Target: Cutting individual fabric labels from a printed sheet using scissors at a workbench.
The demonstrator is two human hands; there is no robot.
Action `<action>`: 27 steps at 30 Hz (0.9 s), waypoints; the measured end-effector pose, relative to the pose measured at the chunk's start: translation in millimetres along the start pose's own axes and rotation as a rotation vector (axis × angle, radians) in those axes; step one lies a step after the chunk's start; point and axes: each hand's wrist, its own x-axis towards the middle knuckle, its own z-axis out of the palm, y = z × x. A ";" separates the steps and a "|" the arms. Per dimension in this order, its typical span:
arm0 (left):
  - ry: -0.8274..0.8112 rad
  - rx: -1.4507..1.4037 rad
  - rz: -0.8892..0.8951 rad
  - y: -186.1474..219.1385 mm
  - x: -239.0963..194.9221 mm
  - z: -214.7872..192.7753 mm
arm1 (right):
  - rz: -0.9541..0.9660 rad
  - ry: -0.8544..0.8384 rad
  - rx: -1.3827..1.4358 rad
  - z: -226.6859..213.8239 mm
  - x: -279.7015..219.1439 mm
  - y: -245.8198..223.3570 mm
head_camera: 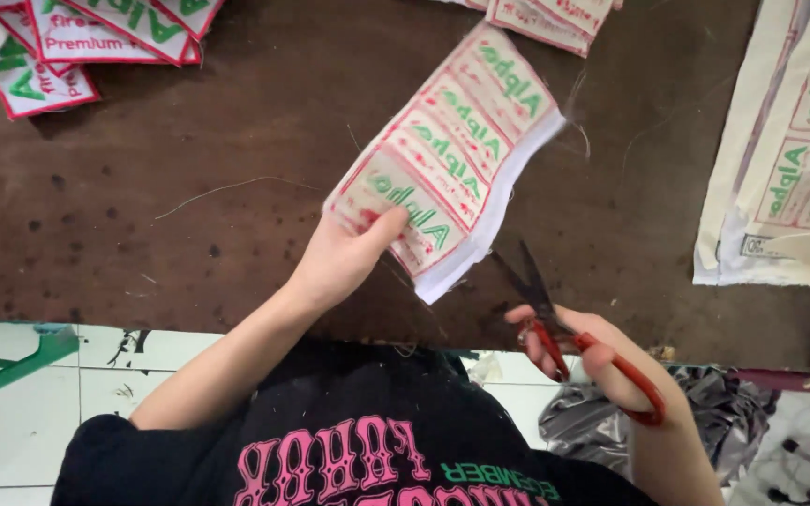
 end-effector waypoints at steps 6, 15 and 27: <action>-0.133 -0.114 -0.176 50.0 7.7 9.3 | 0.013 0.000 0.060 23.1 29.0 -24.6; -0.235 0.016 -0.113 55.0 16.8 -1.3 | -0.061 0.001 0.048 38.3 40.8 -27.4; -0.312 0.088 -0.054 63.1 26.2 -3.3 | -0.145 0.084 0.001 55.4 43.0 -31.1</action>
